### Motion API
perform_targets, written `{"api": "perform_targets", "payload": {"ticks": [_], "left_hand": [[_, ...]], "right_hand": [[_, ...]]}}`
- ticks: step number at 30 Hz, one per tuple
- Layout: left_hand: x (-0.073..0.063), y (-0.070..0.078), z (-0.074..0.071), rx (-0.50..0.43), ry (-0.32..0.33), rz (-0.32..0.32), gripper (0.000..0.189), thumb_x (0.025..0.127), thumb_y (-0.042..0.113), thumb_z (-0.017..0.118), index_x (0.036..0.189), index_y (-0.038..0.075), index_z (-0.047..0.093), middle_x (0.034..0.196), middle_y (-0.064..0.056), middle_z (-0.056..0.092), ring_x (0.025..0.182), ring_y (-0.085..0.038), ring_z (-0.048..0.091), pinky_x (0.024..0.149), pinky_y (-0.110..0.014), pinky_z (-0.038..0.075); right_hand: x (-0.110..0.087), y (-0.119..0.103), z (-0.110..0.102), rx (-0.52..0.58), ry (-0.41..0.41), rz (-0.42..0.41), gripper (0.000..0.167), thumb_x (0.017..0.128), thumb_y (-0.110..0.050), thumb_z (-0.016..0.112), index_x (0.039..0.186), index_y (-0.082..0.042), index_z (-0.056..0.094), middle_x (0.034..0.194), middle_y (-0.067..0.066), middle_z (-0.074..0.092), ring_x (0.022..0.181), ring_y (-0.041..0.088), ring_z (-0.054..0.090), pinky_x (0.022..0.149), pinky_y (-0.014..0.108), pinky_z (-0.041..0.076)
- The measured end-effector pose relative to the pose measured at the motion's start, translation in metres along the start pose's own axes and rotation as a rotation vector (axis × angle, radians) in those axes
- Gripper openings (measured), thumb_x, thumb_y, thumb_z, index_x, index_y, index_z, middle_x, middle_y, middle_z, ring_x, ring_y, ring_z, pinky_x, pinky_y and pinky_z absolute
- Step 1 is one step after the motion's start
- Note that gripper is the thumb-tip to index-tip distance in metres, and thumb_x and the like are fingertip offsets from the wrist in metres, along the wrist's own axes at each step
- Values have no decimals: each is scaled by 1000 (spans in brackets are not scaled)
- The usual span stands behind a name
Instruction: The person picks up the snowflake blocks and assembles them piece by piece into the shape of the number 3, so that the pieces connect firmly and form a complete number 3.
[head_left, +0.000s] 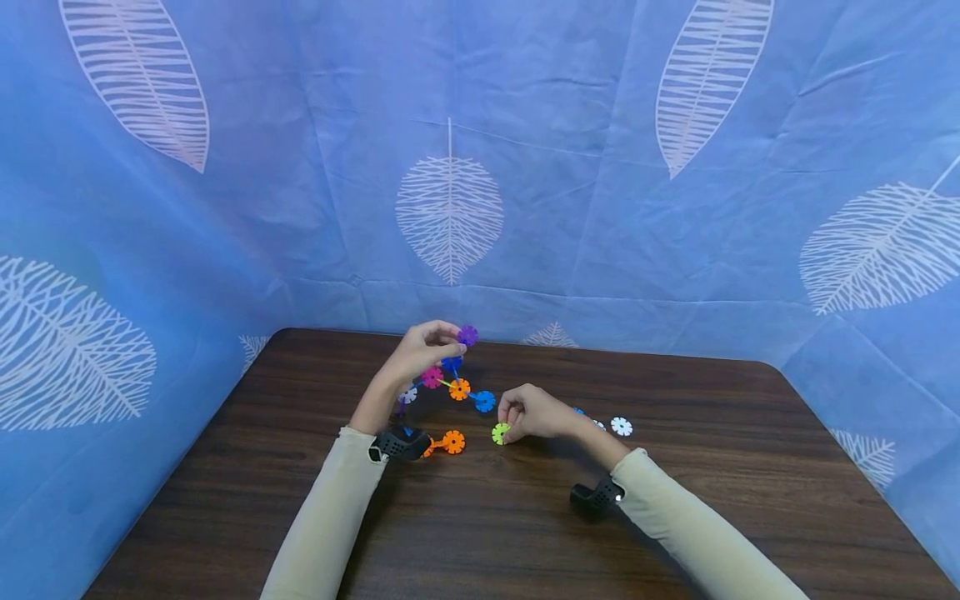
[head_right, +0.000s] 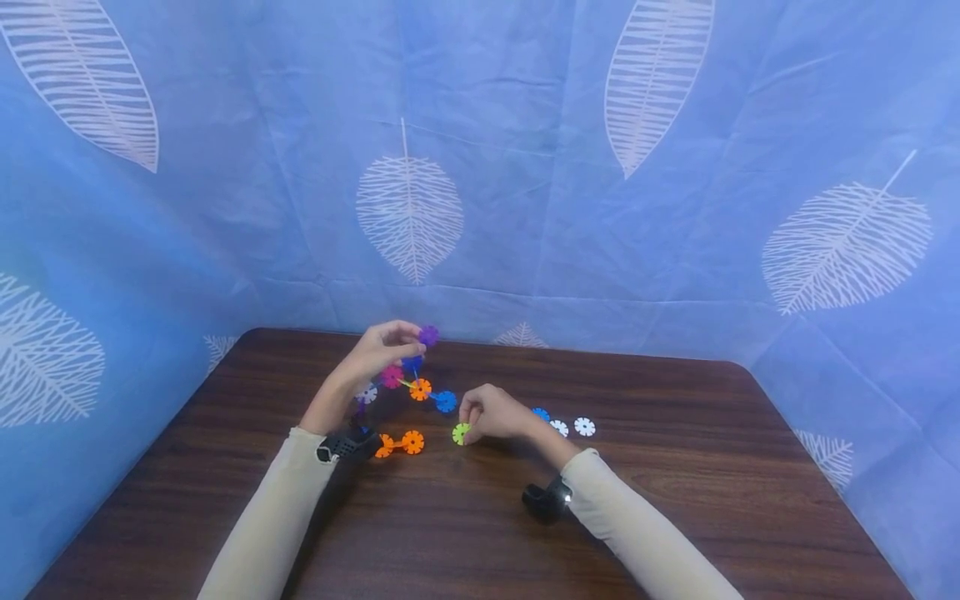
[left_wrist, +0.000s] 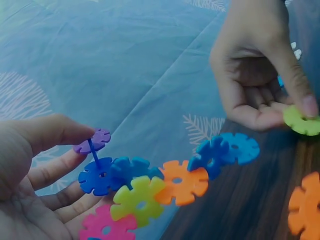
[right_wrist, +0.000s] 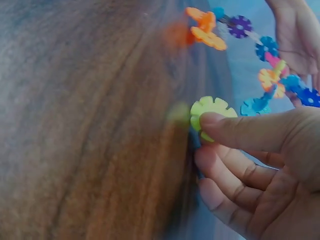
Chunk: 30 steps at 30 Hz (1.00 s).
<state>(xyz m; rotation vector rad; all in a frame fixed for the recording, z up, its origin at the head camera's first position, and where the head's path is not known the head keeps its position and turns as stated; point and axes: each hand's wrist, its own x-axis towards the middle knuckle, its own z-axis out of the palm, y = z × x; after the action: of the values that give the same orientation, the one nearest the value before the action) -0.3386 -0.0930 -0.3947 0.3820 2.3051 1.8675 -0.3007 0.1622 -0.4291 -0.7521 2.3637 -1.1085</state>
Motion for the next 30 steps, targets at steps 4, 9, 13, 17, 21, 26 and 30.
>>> {"api": "perform_targets", "payload": {"ticks": [4, 9, 13, 17, 21, 26, 30], "left_hand": [[2, -2, 5, 4, -3, -11, 33, 96, 22, 71, 125, 7, 64, 115, -10, 67, 109, -37, 61, 79, -30, 52], [2, -3, 11, 11, -12, -22, 37, 96, 23, 71, 129, 8, 62, 123, -14, 65, 111, -34, 62, 87, -38, 57], [1, -2, 17, 4, -21, -21, 38, 96, 22, 71, 130, 7, 62, 125, -15, 64, 111, -32, 63, 96, -49, 56], [1, -1, 22, 17, -30, -12, 36, 96, 24, 71, 128, 8, 63, 122, -14, 65, 104, -28, 65, 91, -43, 58], [2, -2, 26, 21, -49, -8, 36, 97, 25, 71, 127, 8, 63, 120, -12, 67, 104, -26, 65, 89, -39, 58], [3, -3, 31, 18, -82, -15, 37, 97, 26, 71, 128, 8, 62, 118, -11, 66, 109, -35, 64, 89, -39, 57], [5, -4, 32, 22, -99, -19, 39, 97, 27, 71, 129, 8, 62, 119, -11, 66, 105, -29, 64, 86, -34, 56]], "right_hand": [[-4, 4, -7, 31, 11, -19, 12, 86, 5, 75, 94, 7, 66, 80, 17, 66, 69, 14, 60, 62, 26, 53], [-8, 7, -19, 77, 52, -12, 9, 91, 3, 71, 99, 6, 71, 87, 20, 71, 75, 25, 67, 67, 36, 59], [-10, 2, -31, 79, 146, 16, 12, 93, -4, 72, 103, 0, 73, 89, 12, 72, 80, 31, 68, 71, 45, 59], [-10, -6, -42, 116, 255, 21, 16, 94, -8, 73, 109, -2, 72, 92, 12, 74, 87, 41, 68, 74, 51, 58], [-6, -11, -47, 166, 360, -9, 20, 96, -10, 71, 113, 1, 70, 96, 17, 75, 83, 33, 70, 73, 44, 60], [-1, -12, -46, 240, 490, -48, 22, 96, -10, 70, 113, 5, 69, 102, 24, 74, 77, 10, 70, 73, 33, 61], [3, -12, -43, 253, 581, -98, 20, 95, -9, 71, 109, 6, 69, 102, 27, 73, 76, 7, 69, 69, 26, 60]]}}
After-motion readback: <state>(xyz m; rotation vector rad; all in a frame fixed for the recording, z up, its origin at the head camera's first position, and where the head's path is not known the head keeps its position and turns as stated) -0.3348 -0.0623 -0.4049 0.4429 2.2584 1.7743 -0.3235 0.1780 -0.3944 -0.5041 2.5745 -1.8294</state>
